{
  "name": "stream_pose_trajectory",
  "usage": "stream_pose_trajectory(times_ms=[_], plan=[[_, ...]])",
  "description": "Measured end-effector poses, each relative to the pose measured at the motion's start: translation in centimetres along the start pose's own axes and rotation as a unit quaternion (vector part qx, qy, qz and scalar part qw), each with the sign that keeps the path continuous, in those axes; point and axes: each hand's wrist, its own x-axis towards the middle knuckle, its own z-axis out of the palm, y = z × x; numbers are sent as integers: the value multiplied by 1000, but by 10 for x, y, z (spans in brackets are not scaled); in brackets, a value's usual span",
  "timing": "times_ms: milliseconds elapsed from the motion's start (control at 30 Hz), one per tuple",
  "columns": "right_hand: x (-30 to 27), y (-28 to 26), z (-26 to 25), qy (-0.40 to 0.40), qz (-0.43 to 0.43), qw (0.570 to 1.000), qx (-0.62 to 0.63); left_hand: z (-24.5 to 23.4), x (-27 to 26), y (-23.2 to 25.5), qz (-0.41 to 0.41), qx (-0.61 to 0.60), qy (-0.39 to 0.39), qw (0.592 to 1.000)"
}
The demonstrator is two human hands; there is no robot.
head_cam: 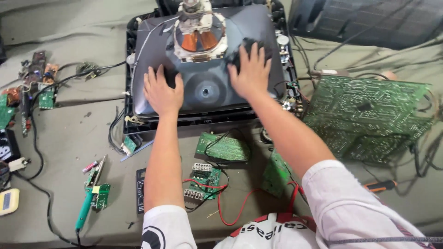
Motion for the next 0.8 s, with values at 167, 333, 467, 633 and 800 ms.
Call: stream_pose_trajectory(times_ms=[167, 333, 467, 633, 800], plan=[[-30, 26, 41, 121, -105, 987, 3, 26, 1, -20, 58, 39, 115, 991], [-6, 20, 19, 84, -60, 993, -53, 19, -1, -14, 38, 31, 107, 993], [41, 21, 3, -49, 78, 996, 12, 6, 0, -6, 1, -3, 37, 999], [81, 40, 11, -25, 119, 991, 51, 8, 3, -6, -1, -4, 61, 998], [62, 38, 8, -16, 126, 990, 54, 6, 0, -3, -3, -18, 57, 998]])
